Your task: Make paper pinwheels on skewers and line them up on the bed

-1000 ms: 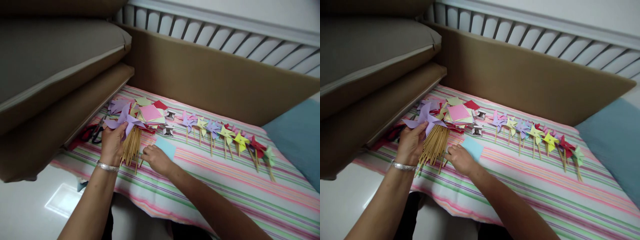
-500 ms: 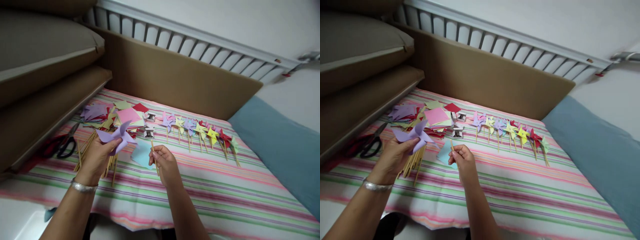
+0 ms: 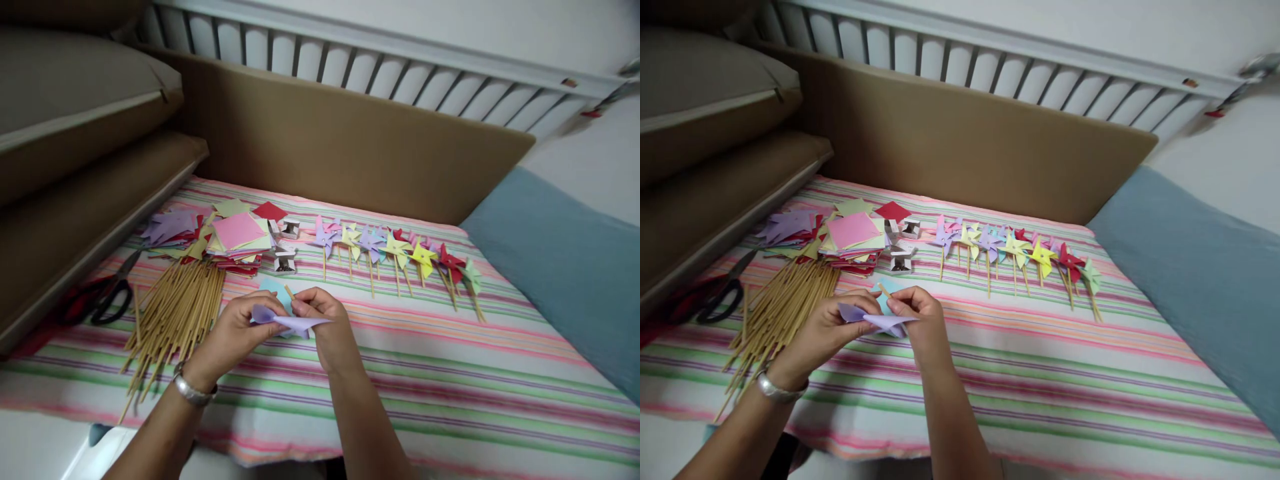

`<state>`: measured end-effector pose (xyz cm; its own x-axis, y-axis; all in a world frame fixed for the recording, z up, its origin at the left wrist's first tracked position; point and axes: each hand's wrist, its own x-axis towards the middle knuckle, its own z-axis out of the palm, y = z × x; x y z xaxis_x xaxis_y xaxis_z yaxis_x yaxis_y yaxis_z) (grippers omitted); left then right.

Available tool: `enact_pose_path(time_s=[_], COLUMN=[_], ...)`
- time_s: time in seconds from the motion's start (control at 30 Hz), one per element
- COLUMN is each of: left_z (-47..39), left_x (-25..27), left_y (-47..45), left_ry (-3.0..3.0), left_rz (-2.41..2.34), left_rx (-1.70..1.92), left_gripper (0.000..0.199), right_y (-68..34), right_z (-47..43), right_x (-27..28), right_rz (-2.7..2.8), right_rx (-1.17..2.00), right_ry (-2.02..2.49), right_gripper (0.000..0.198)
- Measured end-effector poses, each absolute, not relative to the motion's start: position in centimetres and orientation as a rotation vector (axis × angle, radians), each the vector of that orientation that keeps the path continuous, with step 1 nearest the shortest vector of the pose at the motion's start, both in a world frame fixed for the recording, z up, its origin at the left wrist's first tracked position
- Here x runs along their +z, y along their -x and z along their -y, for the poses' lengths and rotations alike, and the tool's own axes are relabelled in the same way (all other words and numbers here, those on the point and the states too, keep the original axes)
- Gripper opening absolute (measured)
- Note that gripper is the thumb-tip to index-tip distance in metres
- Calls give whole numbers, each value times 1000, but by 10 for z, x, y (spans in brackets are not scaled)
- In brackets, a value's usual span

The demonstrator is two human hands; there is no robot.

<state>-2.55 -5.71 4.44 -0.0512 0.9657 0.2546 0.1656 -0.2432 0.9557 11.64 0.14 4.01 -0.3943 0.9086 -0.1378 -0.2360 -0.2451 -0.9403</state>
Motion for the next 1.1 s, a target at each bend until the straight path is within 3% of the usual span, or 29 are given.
enact_pose_path(time_s=[0.5,1.1], left_z=[62,64], left_x=[44,47], left_y=[42,45], left_ry=[-1905,-1807], left_rz=[-1402,-1527], left_rx=[1625,1620], left_gripper=[11,6], right_y=[-109,-107], right_z=[3,3], right_x=[41,39], right_rz=[1223,1332], right_rx=[1765,1749], right_ry=[890,837], right_gripper=[14,12])
